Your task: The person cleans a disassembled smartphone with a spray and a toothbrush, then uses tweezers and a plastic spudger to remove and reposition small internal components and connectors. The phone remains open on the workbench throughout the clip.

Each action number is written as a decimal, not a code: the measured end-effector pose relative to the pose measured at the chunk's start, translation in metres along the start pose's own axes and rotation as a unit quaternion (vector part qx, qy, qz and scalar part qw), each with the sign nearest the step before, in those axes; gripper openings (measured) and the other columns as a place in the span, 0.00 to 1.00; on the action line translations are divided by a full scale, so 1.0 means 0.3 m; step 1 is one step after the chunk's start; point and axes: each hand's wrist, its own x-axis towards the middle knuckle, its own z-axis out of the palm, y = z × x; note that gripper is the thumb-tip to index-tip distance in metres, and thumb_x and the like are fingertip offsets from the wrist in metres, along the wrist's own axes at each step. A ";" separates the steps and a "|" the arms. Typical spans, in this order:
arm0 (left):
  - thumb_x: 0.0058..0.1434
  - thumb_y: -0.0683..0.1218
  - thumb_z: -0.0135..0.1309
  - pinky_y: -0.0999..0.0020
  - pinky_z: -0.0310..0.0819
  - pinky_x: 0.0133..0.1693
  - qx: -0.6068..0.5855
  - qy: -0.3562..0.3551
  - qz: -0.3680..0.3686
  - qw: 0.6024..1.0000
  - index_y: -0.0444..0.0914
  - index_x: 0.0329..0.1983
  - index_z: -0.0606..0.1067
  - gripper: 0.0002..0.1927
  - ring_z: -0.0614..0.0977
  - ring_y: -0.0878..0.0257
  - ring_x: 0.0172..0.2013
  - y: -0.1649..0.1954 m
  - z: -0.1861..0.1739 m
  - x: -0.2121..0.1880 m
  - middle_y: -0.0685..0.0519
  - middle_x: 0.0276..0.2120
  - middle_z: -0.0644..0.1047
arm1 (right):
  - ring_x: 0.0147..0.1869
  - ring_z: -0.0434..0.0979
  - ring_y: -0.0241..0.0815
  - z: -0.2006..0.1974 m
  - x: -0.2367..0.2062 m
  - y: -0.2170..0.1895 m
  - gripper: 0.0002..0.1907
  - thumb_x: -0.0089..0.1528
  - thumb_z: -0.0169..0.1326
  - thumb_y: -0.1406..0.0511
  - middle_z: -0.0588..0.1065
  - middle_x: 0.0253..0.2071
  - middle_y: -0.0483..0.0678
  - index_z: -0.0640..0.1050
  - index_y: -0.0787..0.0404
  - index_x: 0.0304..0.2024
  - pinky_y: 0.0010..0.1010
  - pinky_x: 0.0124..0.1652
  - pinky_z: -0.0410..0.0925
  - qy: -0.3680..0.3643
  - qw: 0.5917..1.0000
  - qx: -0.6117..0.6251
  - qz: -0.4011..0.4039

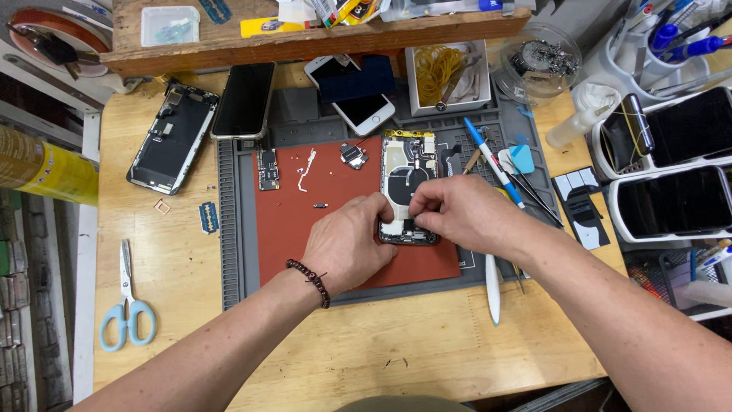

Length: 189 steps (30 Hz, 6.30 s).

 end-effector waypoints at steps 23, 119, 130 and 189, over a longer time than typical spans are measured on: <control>0.50 0.44 0.62 0.64 0.78 0.37 -0.025 -0.049 -0.037 0.998 0.43 0.41 0.75 0.15 0.82 0.63 0.34 -0.014 -0.016 0.017 0.58 0.31 0.79 | 0.28 0.79 0.35 0.040 -0.043 -0.045 0.07 0.59 0.60 0.63 0.81 0.26 0.44 0.83 0.54 0.40 0.30 0.32 0.71 0.033 0.998 0.001 0.044; 0.52 0.45 0.62 0.64 0.77 0.42 -0.006 -0.030 0.010 0.999 0.47 0.39 0.82 0.11 0.80 0.63 0.37 -0.043 0.013 0.021 0.57 0.35 0.76 | 0.43 0.83 0.42 0.038 -0.036 -0.086 0.11 0.60 0.59 0.65 0.82 0.38 0.45 0.80 0.56 0.46 0.35 0.45 0.74 0.030 0.995 -0.095 -0.014; 0.53 0.48 0.63 0.62 0.78 0.41 -0.108 -0.023 -0.019 0.994 0.47 0.56 0.71 0.26 0.83 0.61 0.37 -0.041 -0.004 0.026 0.54 0.33 0.79 | 0.42 0.83 0.45 0.044 -0.054 -0.082 0.11 0.60 0.59 0.66 0.82 0.38 0.47 0.81 0.57 0.45 0.36 0.43 0.74 0.081 0.994 -0.075 -0.018; 0.58 0.47 0.64 0.69 0.77 0.26 -0.132 -0.058 -0.240 0.960 0.38 0.38 0.81 0.09 0.81 0.65 0.24 -0.180 -0.139 -0.114 0.51 0.25 0.82 | 0.41 0.84 0.47 0.061 -0.033 -0.067 0.08 0.61 0.58 0.60 0.83 0.35 0.47 0.83 0.55 0.39 0.37 0.44 0.74 0.016 0.992 -0.124 0.013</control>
